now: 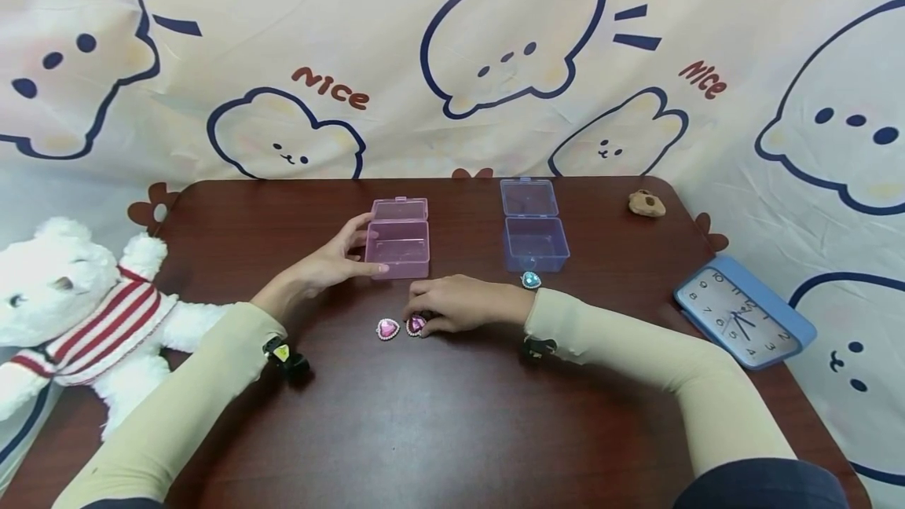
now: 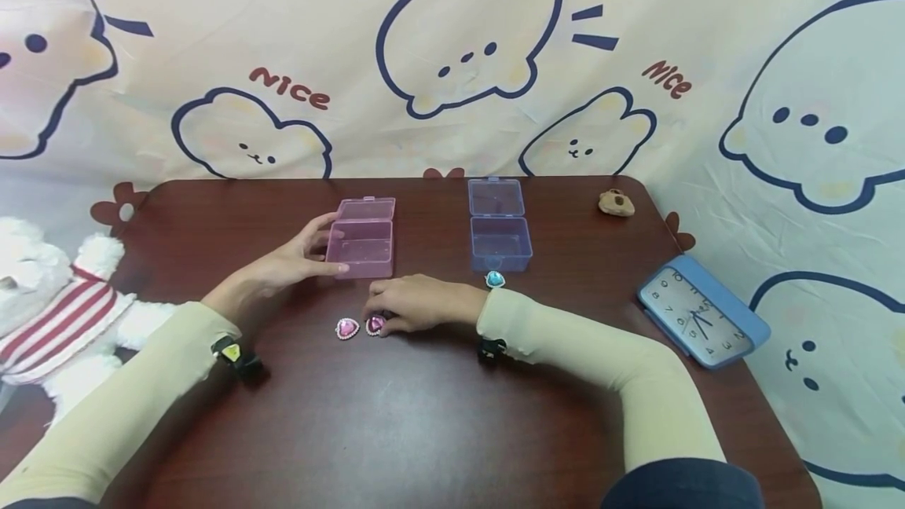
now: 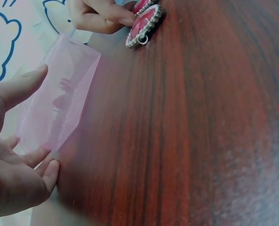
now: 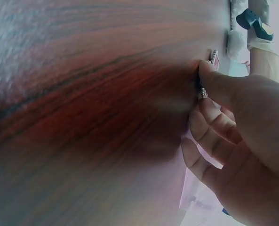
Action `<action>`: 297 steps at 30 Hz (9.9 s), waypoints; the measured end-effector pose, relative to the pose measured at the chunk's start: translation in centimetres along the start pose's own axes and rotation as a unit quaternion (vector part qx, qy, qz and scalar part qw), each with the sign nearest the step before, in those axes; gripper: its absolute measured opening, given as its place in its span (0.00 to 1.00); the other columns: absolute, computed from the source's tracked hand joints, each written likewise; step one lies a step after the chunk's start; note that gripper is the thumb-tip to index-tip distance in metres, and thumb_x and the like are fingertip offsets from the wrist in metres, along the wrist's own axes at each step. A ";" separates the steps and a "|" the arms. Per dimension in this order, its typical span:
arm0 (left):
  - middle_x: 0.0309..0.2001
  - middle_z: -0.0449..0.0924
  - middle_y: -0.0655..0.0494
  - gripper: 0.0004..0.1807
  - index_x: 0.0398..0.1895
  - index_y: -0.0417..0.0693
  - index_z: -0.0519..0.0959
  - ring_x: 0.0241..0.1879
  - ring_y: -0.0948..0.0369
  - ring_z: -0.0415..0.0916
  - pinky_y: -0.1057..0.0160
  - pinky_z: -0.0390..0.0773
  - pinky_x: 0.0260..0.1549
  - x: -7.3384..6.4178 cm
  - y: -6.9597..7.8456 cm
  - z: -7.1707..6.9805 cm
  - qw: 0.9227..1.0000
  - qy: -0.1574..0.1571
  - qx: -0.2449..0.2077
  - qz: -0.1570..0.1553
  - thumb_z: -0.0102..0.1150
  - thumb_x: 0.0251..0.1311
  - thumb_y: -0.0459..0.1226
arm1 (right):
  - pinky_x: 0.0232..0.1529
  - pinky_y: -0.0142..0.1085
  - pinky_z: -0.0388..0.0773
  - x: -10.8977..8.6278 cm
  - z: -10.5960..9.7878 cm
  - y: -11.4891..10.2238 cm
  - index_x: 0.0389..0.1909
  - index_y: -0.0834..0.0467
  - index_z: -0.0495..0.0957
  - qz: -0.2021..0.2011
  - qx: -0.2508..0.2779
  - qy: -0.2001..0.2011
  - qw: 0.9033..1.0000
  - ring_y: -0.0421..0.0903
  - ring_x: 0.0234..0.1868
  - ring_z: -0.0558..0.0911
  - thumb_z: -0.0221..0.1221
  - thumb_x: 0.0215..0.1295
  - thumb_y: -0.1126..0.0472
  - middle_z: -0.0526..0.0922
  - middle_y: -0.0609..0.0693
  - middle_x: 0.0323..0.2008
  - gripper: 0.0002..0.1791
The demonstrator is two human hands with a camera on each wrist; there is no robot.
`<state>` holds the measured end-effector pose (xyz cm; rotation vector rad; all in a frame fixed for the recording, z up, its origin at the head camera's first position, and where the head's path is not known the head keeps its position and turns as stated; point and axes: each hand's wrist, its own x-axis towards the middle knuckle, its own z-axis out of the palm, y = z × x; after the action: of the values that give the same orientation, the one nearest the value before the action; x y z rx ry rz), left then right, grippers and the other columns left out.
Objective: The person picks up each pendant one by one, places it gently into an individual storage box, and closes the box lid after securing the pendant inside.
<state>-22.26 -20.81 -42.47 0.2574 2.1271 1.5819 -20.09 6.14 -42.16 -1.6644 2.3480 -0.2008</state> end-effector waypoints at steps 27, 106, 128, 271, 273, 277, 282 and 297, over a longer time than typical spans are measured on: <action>0.81 0.49 0.39 0.57 0.84 0.61 0.38 0.77 0.40 0.53 0.36 0.55 0.75 0.0 -0.3 -0.1 1.000 0.000 0.006 -0.002 0.70 0.64 0.39 | 0.50 0.29 0.81 -0.9 -3.5 2.1 0.54 0.58 0.83 -0.034 0.126 0.100 0.986 0.41 0.45 0.83 0.64 0.71 0.55 0.85 0.47 0.46 0.16; 0.80 0.50 0.41 0.56 0.83 0.62 0.38 0.78 0.41 0.52 0.35 0.56 0.75 0.0 -0.4 -0.2 1.000 -0.015 0.013 0.008 0.69 0.65 0.41 | 0.50 0.30 0.84 5.2 -4.0 5.8 0.56 0.61 0.83 0.087 0.263 0.220 0.936 0.44 0.46 0.87 0.68 0.67 0.61 0.87 0.54 0.48 0.18; 0.80 0.51 0.39 0.56 0.83 0.59 0.38 0.79 0.42 0.51 0.36 0.56 0.75 0.1 -0.5 -0.2 1.000 -0.008 0.007 0.022 0.69 0.65 0.38 | 0.48 0.29 0.83 6.7 -3.4 5.2 0.57 0.60 0.83 0.140 0.213 0.219 0.942 0.43 0.44 0.87 0.68 0.68 0.59 0.88 0.52 0.51 0.19; 0.81 0.49 0.41 0.56 0.83 0.63 0.37 0.77 0.39 0.52 0.32 0.53 0.74 -0.1 -0.3 -0.1 1.000 -0.008 0.015 -0.004 0.69 0.65 0.41 | 0.60 0.41 0.80 1.6 -3.9 5.0 0.55 0.56 0.85 0.173 0.203 0.250 0.931 0.44 0.53 0.84 0.70 0.66 0.57 0.88 0.49 0.52 0.18; 0.81 0.49 0.41 0.56 0.83 0.63 0.37 0.76 0.38 0.53 0.33 0.54 0.74 -0.1 -0.3 -0.1 1.000 -0.007 0.013 -0.005 0.69 0.65 0.41 | 0.60 0.41 0.80 1.8 -3.9 5.1 0.55 0.55 0.85 0.169 0.199 0.252 0.932 0.44 0.53 0.84 0.70 0.66 0.56 0.88 0.49 0.52 0.18; 0.81 0.49 0.41 0.56 0.83 0.64 0.37 0.75 0.37 0.54 0.32 0.55 0.74 -0.1 -0.3 -0.1 1.000 -0.007 0.011 -0.007 0.69 0.65 0.42 | 0.59 0.40 0.80 2.0 -3.9 5.2 0.55 0.55 0.85 0.165 0.199 0.247 0.934 0.44 0.53 0.83 0.69 0.66 0.56 0.88 0.49 0.53 0.18; 0.81 0.48 0.41 0.57 0.83 0.64 0.36 0.75 0.36 0.54 0.33 0.55 0.74 -0.2 -0.3 0.0 1.000 -0.008 0.011 -0.008 0.69 0.65 0.42 | 0.58 0.40 0.80 2.2 -3.8 5.3 0.56 0.55 0.85 0.166 0.205 0.236 0.935 0.44 0.51 0.83 0.69 0.66 0.57 0.88 0.49 0.53 0.18; 0.80 0.49 0.42 0.55 0.82 0.67 0.38 0.74 0.37 0.54 0.33 0.56 0.74 -0.2 -0.3 0.0 1.000 -0.006 0.006 -0.010 0.69 0.65 0.43 | 0.65 0.45 0.79 2.9 -3.5 5.5 0.59 0.55 0.84 0.176 0.201 0.224 0.937 0.46 0.55 0.81 0.69 0.66 0.55 0.86 0.50 0.57 0.21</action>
<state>-22.05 -20.98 -42.73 0.2498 2.1245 1.5525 -27.01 5.13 -40.56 -1.0654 2.6295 -1.0043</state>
